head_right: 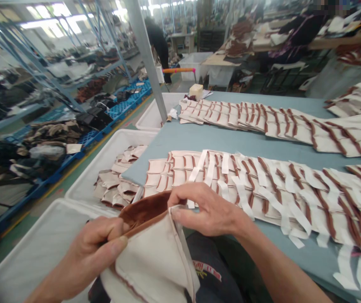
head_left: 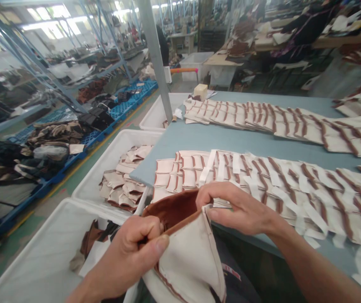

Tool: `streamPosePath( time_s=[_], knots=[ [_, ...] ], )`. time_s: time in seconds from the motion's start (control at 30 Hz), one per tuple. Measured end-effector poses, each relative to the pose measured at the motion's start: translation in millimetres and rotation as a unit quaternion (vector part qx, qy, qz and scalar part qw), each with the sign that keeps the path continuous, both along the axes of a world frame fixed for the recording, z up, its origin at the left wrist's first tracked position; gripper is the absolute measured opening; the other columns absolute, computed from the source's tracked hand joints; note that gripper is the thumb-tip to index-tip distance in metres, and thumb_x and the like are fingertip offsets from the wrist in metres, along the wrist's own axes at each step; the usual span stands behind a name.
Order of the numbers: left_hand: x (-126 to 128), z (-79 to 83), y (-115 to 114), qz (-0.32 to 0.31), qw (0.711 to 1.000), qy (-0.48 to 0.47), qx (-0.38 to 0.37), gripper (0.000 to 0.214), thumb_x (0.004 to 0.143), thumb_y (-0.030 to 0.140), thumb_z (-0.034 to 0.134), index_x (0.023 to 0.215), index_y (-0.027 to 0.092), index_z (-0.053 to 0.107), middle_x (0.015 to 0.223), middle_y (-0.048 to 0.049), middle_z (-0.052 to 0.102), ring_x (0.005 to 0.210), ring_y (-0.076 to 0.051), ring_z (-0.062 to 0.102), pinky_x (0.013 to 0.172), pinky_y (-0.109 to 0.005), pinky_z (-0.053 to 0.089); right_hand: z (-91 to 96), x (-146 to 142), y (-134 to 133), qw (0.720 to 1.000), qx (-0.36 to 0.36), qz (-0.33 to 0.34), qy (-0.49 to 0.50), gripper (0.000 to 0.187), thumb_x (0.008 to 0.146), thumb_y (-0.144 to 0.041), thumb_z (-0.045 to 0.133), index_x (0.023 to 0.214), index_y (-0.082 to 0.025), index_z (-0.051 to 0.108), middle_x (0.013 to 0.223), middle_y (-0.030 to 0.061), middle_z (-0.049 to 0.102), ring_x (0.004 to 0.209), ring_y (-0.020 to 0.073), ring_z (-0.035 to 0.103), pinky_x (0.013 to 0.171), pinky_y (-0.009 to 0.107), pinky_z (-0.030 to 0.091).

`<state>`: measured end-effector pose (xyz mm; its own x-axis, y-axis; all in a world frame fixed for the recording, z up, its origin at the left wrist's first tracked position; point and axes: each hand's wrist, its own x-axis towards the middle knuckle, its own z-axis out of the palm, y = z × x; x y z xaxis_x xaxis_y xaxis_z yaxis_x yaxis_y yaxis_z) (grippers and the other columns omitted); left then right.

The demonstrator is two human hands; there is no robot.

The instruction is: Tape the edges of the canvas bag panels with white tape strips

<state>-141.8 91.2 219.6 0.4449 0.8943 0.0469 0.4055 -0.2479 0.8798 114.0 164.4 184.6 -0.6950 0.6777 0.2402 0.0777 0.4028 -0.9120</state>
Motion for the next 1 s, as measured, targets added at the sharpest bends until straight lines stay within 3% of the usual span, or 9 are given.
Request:
streamPosePath(
  time_s=[0.17, 0.27, 0.4, 0.53, 0.67, 0.87, 1.0],
  knots=[
    [-28, -7.2, 3, -0.015, 0.968, 0.138, 0.208, 0.036, 0.096, 0.014, 0.051, 0.063, 0.021, 0.037, 0.056, 0.0075, 0.037, 0.049, -0.008, 0.037, 0.051, -0.025, 0.026, 11.7, -11, -10, 0.998, 0.053, -0.017, -0.014, 0.010, 0.091, -0.021, 0.056, 0.082, -0.018, 0.059, 0.082, 0.0039, 0.065, 0.079, 0.0168, 0.058, 0.077, 0.030, 0.045],
    [-47, -17.4, 14, 0.014, 0.947, 0.197, 0.252, 0.032, 0.099, 0.016, 0.052, 0.067, 0.020, 0.051, 0.059, 0.0049, 0.050, 0.055, -0.010, 0.047, 0.056, -0.024, 0.033, 23.5, -23, -15, 0.995, 0.087, -0.033, -0.027, 0.013, 0.094, -0.018, 0.057, 0.081, -0.019, 0.057, 0.080, 0.0012, 0.061, 0.078, 0.0148, 0.054, 0.076, 0.029, 0.042],
    [-52, -19.4, 23, -0.018, 0.970, 0.173, 0.167, 0.031, 0.101, 0.041, 0.054, 0.083, 0.019, 0.064, 0.079, -0.0010, 0.067, 0.075, -0.016, 0.060, 0.071, -0.027, 0.042, 33.5, -38, -17, 0.997, 0.069, -0.002, -0.029, 0.016, 0.099, -0.022, 0.056, 0.083, -0.019, 0.057, 0.082, -0.0002, 0.059, 0.077, 0.0134, 0.052, 0.074, 0.026, 0.040],
    [-39, -7.9, 25, -0.072, 0.987, 0.055, 0.130, 0.047, 0.101, 0.060, 0.045, 0.104, 0.018, 0.068, 0.102, -0.0056, 0.074, 0.096, -0.019, 0.065, 0.090, -0.029, 0.043, 38.5, -47, -18, 0.998, 0.031, 0.027, -0.040, 0.015, 0.100, -0.026, 0.057, 0.087, -0.019, 0.058, 0.085, -0.0005, 0.060, 0.079, 0.0131, 0.053, 0.075, 0.025, 0.040],
    [-30, -0.4, 26, -0.117, 0.986, -0.057, 0.101, 0.032, 0.101, 0.043, 0.056, 0.091, 0.015, 0.067, 0.088, -0.0042, 0.070, 0.084, -0.015, 0.063, 0.083, -0.025, 0.045, 39.4, -55, -20, 0.999, -0.012, 0.034, -0.041, 0.023, 0.101, -0.034, 0.058, 0.084, -0.019, 0.056, 0.085, -0.0009, 0.060, 0.078, 0.0127, 0.051, 0.072, 0.024, 0.039],
    [-34, -4.7, 24, -0.150, 0.982, -0.097, -0.062, 0.018, 0.094, 0.030, 0.061, 0.086, 0.014, 0.066, 0.075, 0.0015, 0.059, 0.068, -0.011, 0.050, 0.064, -0.021, 0.041, 28.8, -60, -28, 0.998, -0.041, 0.013, -0.049, 0.027, 0.099, -0.040, 0.061, 0.083, -0.019, 0.057, 0.082, -0.0019, 0.057, 0.074, 0.0126, 0.049, 0.070, 0.024, 0.038],
    [-35, -3.6, 20, -0.154, 0.985, -0.070, -0.038, 0.018, 0.097, 0.024, 0.055, 0.084, 0.015, 0.062, 0.074, 0.0032, 0.057, 0.065, -0.010, 0.049, 0.062, -0.020, 0.039, 22.8, -62, -35, 0.996, -0.070, 0.001, -0.057, 0.025, 0.097, -0.037, 0.060, 0.082, -0.019, 0.056, 0.080, -0.0019, 0.057, 0.075, 0.0132, 0.050, 0.071, 0.025, 0.039]
  ],
)
